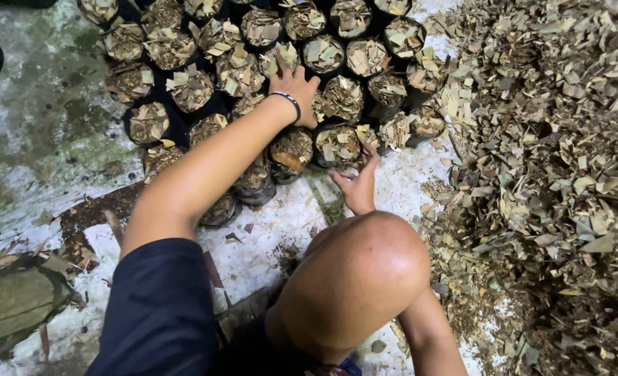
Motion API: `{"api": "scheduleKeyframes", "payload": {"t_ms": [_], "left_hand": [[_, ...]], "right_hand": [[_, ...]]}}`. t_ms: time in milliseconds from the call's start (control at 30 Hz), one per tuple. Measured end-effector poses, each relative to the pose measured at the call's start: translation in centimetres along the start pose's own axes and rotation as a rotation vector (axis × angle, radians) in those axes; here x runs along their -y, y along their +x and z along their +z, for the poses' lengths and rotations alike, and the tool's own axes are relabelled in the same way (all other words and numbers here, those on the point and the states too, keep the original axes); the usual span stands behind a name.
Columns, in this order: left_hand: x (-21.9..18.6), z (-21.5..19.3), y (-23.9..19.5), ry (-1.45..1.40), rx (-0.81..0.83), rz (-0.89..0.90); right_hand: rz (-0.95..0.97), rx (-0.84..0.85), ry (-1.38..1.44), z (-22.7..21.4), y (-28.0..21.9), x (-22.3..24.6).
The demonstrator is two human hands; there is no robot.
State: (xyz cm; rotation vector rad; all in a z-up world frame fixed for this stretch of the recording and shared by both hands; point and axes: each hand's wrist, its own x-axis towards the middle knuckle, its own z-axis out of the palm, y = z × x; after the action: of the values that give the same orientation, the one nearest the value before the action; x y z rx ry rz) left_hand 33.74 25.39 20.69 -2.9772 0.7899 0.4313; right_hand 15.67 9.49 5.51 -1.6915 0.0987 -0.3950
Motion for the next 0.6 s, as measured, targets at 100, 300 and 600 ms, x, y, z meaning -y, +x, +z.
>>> {"api": "scheduleKeyframes", "payload": {"t_ms": [100,300,600], "left_hand": [[-0.8,0.3,1.2,0.05,0.042,-0.038],[0.3,1.8,2.8,-0.025,-0.032,0.009],[1.6,2.9,3.0,-0.015,-0.128,0.042]], "right_hand": [[-0.025,-0.001,-0.157,0.4,0.3,1.2],[-0.095,-0.028,-0.345,0.7,1.1,2.0],[-0.206,-0.049,-0.473,1.2,2.4,1.1]]}}
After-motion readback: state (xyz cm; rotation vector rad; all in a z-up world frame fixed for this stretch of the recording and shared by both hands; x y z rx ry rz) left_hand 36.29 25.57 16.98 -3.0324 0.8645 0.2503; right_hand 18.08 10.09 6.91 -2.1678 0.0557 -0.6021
